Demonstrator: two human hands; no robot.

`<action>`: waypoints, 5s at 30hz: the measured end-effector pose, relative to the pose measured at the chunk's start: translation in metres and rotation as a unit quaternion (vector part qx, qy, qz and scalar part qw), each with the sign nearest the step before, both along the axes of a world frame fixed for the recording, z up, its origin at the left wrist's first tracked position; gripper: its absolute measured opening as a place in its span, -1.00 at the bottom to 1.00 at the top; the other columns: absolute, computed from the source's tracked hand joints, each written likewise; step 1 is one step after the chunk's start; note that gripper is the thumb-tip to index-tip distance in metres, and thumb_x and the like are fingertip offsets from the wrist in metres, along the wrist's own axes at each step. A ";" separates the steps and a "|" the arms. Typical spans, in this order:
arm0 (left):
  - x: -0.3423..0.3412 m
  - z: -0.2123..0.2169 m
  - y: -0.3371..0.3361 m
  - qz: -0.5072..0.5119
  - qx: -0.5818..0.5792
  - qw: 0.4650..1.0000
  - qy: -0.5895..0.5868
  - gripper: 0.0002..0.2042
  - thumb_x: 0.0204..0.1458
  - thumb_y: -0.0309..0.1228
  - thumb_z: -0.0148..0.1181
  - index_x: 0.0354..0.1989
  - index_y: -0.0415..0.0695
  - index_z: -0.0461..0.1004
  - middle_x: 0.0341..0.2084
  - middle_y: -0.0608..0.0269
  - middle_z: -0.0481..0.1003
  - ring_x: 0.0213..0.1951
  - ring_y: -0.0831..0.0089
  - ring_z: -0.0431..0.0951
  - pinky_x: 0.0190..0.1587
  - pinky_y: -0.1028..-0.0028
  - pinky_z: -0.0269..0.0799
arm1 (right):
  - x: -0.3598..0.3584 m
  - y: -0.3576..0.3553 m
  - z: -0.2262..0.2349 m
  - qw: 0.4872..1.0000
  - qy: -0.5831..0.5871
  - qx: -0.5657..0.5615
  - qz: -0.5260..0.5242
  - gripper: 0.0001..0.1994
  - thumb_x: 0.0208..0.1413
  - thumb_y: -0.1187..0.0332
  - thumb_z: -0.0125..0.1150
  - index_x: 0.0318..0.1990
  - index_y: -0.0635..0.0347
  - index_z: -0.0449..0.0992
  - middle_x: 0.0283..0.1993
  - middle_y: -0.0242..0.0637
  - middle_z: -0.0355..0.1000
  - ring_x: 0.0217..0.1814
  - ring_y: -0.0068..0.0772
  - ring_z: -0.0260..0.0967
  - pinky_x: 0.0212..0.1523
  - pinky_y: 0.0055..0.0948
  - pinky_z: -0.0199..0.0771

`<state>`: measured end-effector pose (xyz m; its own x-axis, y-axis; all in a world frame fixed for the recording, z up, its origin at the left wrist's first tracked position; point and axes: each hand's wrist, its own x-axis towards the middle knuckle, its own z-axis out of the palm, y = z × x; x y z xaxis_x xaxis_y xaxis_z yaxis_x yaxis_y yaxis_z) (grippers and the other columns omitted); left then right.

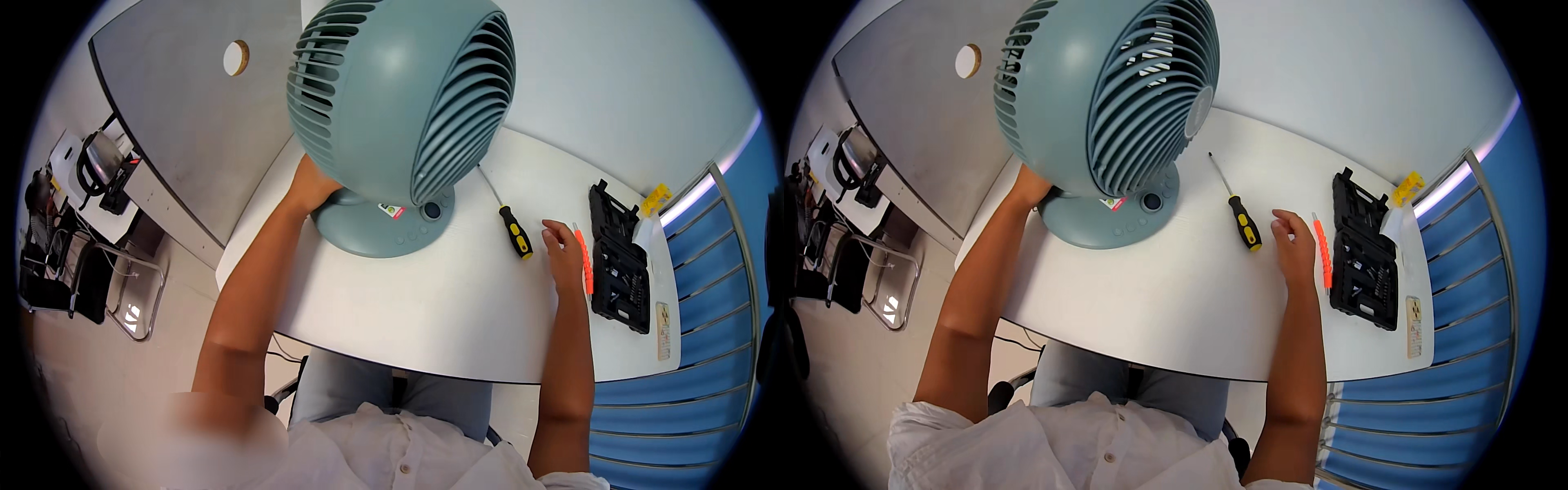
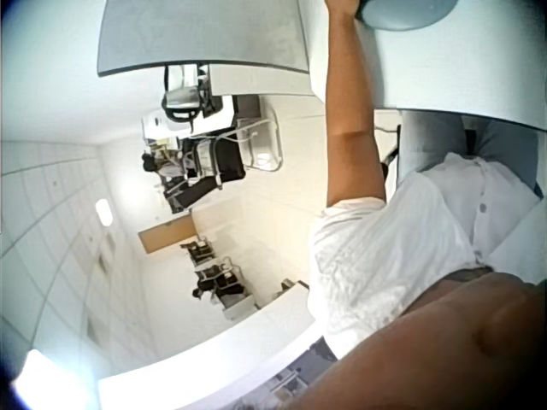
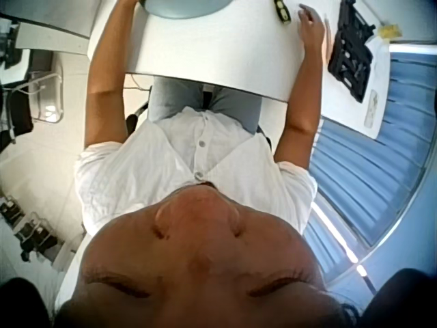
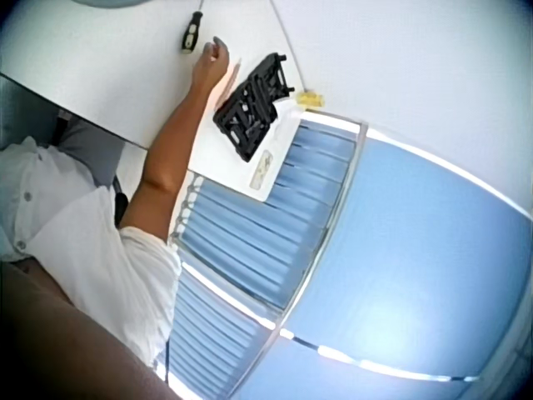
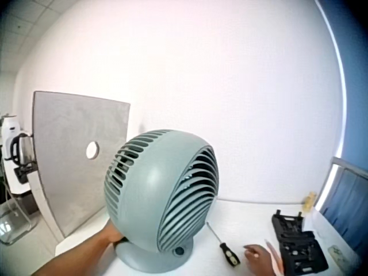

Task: The person removes a teal fan from the desk and then uses a screwdriver to unscrew and detach the front ring of a white Cestbon appliance. The person places the removed ring on the desk.

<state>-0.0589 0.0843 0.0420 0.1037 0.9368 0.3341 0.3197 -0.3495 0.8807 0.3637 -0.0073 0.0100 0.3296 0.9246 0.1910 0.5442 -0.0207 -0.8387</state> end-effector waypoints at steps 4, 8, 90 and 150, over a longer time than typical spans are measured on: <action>-0.002 -0.005 0.024 -0.005 0.034 0.999 0.002 -0.28 -0.31 -0.14 0.39 0.08 -0.25 0.37 0.00 0.02 0.44 0.03 0.24 0.43 0.10 0.36 0.27 | -0.011 -0.002 0.007 1.000 0.029 0.009 -0.007 -0.78 0.13 0.38 0.10 -0.07 0.12 0.53 -0.26 -0.44 0.42 -0.20 -0.64 0.30 -0.17 -0.59 0.30; -0.004 -0.013 0.030 -0.010 0.030 0.999 0.004 -0.31 -0.27 -0.15 0.36 0.09 -0.25 0.36 0.02 0.03 0.43 0.04 0.24 0.41 0.12 0.36 0.25 | -0.021 -0.007 0.003 0.997 0.064 0.028 0.021 -0.78 0.09 0.38 0.12 -0.10 0.12 0.52 -0.16 -0.38 0.44 -0.14 -0.55 0.32 -0.17 -0.57 0.31; -0.046 0.096 -0.238 0.112 -0.138 0.822 -0.541 -0.56 0.22 -0.19 -0.10 0.19 -0.18 0.25 0.03 0.14 0.41 -0.01 0.37 0.44 0.05 0.34 0.42 | -0.203 -0.042 0.126 0.620 0.556 -0.367 0.415 -0.49 0.25 0.02 -0.18 0.26 0.07 0.19 0.30 -0.30 0.19 0.29 -0.22 0.15 0.25 -0.15 0.20; -0.809 0.567 -0.063 0.114 0.177 0.961 -0.180 -0.51 0.23 -0.05 -0.24 -0.02 -0.22 0.44 -0.14 0.09 0.52 -0.12 0.36 0.53 0.03 0.37 0.42 | -1.069 0.171 0.454 0.226 0.676 -0.181 0.678 -0.26 0.13 -0.21 -0.16 0.30 0.19 0.13 0.33 0.03 0.10 0.34 0.21 0.04 0.25 0.29 0.09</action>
<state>-0.8676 0.0215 0.6085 -0.2723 0.7423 0.6122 0.1214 -0.6047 0.7872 -0.7054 0.1640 0.4643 -0.7719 0.2258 0.5943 -0.4925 -0.8034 -0.3345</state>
